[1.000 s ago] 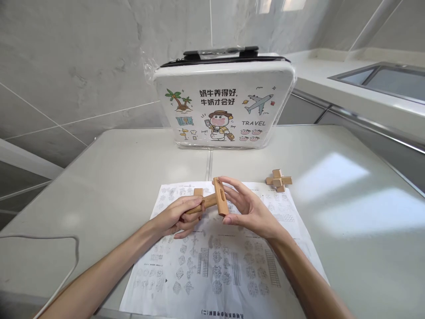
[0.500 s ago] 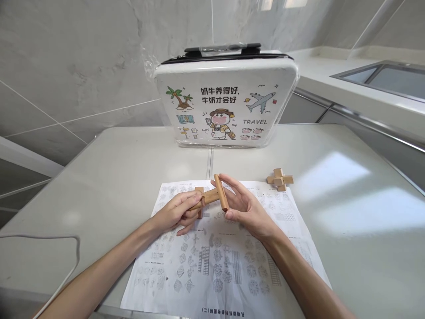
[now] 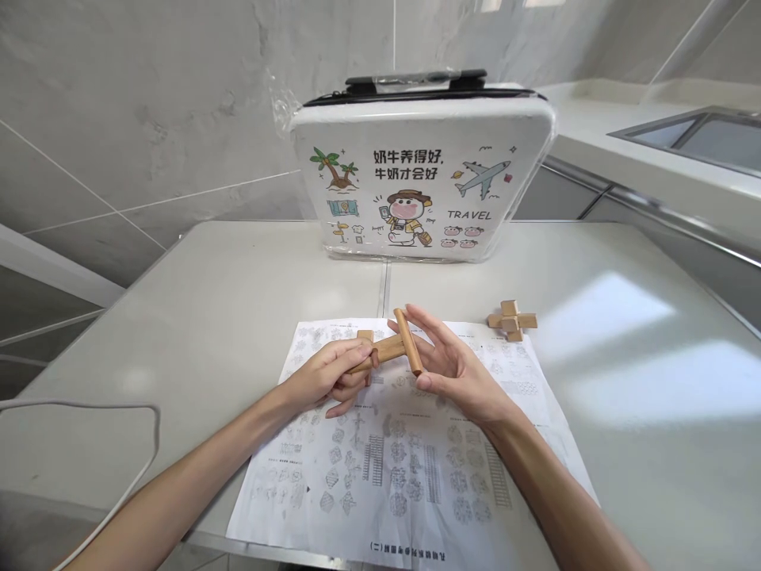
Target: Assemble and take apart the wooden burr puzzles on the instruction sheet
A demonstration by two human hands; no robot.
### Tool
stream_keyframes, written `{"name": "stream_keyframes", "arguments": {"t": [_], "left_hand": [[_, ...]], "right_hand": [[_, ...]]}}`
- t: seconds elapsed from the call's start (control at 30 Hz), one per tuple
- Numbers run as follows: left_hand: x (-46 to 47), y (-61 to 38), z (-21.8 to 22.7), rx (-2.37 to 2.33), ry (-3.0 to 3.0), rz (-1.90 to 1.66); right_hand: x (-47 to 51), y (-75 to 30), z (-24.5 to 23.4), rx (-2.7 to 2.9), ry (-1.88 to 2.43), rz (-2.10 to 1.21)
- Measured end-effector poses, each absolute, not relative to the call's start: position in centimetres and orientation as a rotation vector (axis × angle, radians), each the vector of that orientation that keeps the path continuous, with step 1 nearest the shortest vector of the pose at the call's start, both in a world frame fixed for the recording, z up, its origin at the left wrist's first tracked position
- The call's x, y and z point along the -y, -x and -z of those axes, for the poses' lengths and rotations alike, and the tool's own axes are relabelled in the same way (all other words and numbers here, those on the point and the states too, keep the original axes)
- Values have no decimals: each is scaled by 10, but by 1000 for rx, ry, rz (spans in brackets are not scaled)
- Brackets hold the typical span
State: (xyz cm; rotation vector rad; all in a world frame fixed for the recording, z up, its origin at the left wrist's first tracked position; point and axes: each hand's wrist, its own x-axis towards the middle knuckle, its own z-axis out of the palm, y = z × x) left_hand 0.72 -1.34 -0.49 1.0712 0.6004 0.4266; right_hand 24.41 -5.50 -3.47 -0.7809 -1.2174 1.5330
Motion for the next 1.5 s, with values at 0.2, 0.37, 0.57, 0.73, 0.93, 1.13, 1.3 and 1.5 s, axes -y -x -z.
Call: {"name": "stream_keyframes", "arguments": {"t": [0.2, 0.37, 0.57, 0.73, 0.93, 1.13, 1.3, 1.5], "left_hand": [[17, -12, 3, -574, -1065, -451], [22, -16, 0, -603, -1098, -482], [25, -16, -3, -619, -1103, -488], [25, -17, -3, -619, -1085, -488], [22, -14, -2, -607, -1079, -471], [15, -8, -8, -630, -1103, -396], [9, -2, -16, -654, -1146, -314], [6, 2, -17, -667, -1186, -270]], "right_hand": [[59, -239, 34, 1150, 759, -1534], [61, -235, 35, 1130, 801, -1514], [62, -235, 38, 1129, 804, -1499], [61, -235, 36, 1160, 824, -1481], [60, -240, 35, 1174, 812, -1505], [58, -249, 36, 1283, 879, -1458], [59, -252, 32, 1364, 906, -1429], [59, -250, 33, 1447, 903, -1400]]}}
